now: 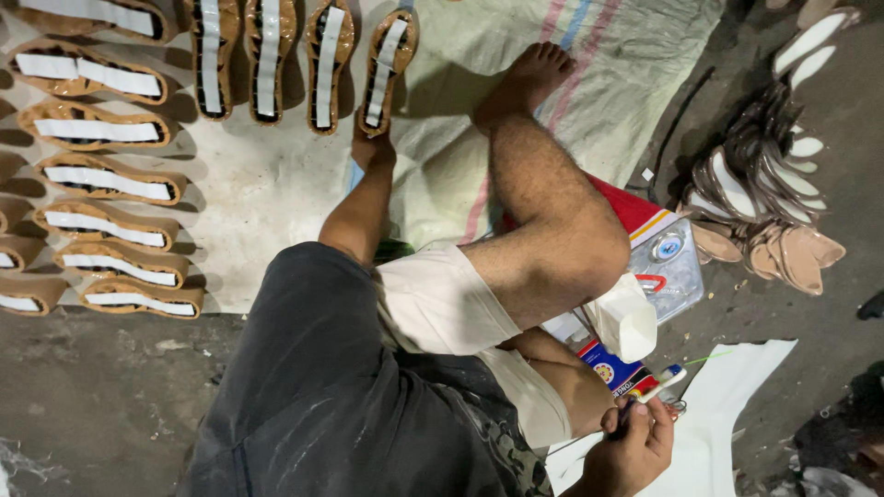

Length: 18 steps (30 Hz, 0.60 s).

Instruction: The person applies white adhesive to the sole of a cork sandal using a toothbrush. They repeatedly dip the brush into a container of glue and spread it along the edges and center of the sandal sole. The person handles multiple sandals, placing them aside after application.

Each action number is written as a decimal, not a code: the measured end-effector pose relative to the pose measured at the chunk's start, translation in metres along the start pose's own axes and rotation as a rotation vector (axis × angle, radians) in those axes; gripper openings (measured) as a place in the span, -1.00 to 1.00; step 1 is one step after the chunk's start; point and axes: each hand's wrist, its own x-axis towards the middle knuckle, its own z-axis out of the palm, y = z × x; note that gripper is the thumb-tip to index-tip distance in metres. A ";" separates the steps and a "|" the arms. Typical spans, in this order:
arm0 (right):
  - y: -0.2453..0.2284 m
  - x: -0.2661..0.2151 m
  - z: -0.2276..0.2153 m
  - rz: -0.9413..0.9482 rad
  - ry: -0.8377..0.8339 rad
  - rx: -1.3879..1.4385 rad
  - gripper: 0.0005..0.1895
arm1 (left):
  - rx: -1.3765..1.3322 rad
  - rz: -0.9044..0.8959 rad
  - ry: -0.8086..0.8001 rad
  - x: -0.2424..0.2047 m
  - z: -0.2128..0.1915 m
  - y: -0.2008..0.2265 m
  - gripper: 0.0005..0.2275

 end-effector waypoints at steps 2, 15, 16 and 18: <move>0.001 -0.004 0.004 0.004 0.010 -0.011 -0.78 | -0.011 0.011 0.006 0.007 0.002 0.001 -0.46; -0.001 -0.036 -0.023 0.100 0.140 0.075 -0.87 | 0.424 -0.247 -0.536 -0.025 -0.029 -0.018 -0.65; 0.000 -0.034 -0.031 0.100 0.206 0.088 -0.89 | 0.532 -0.375 -0.723 -0.031 -0.032 -0.015 -0.69; 0.015 -0.041 -0.048 0.060 0.310 0.011 -0.77 | 0.361 -0.211 -0.928 -0.038 -0.041 0.003 -0.78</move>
